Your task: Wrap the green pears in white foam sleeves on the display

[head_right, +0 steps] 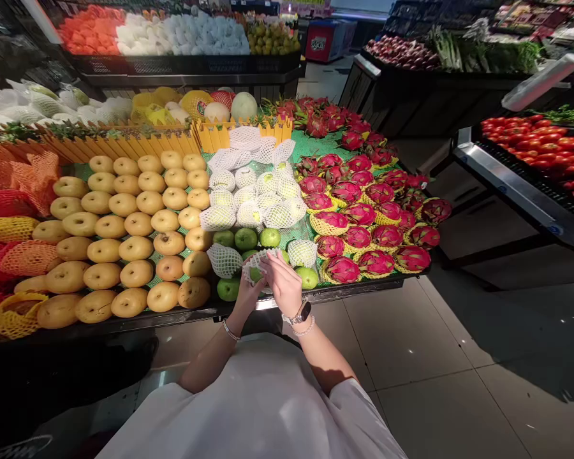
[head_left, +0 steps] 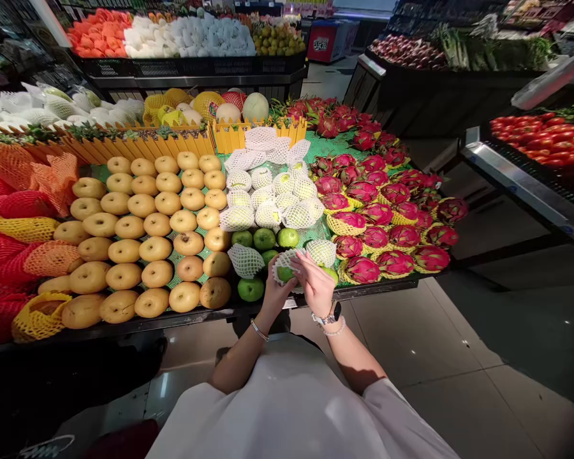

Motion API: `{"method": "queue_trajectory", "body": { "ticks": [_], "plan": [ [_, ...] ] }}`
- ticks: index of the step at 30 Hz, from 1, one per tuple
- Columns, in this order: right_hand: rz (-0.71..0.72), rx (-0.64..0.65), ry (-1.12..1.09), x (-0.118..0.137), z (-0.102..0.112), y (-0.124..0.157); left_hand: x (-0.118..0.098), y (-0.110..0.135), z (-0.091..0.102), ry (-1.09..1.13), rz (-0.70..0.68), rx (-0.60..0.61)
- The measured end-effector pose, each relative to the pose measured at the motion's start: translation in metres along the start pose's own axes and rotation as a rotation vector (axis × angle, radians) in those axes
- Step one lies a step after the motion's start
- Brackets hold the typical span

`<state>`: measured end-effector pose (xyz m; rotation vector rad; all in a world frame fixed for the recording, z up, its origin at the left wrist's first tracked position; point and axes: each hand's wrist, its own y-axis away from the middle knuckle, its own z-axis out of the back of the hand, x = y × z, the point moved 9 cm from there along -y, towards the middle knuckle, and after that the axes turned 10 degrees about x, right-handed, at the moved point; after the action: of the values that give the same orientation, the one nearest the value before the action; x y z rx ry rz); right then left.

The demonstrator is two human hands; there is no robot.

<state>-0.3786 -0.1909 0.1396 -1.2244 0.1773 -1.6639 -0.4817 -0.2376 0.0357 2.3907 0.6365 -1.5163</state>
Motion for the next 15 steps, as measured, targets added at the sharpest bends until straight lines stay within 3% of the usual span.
{"method": "queue_trajectory", "body": {
  "ticks": [2, 4, 9, 12, 15],
  "plan": [
    [0.128, -0.061, 0.027, 0.016, 0.002, 0.003, 0.000, 0.003, -0.006, -0.056, -0.046, 0.055],
    [0.165, -0.108, 0.022, 0.025, 0.006, 0.004, 0.001, 0.006, -0.010, -0.101, -0.101, 0.089],
    [-0.076, -0.207, -0.058, 0.018, 0.018, 0.003, -0.010, 0.016, -0.006, -0.274, -0.336, 0.046],
    [-0.187, -0.264, -0.107, 0.013, 0.024, 0.006, -0.013, 0.017, -0.010, -0.360, -0.413, 0.136],
    [-0.018, -0.231, -0.082, 0.026, 0.023, 0.006, -0.010, 0.015, -0.013, -0.394, -0.351, 0.228]
  ]
}}
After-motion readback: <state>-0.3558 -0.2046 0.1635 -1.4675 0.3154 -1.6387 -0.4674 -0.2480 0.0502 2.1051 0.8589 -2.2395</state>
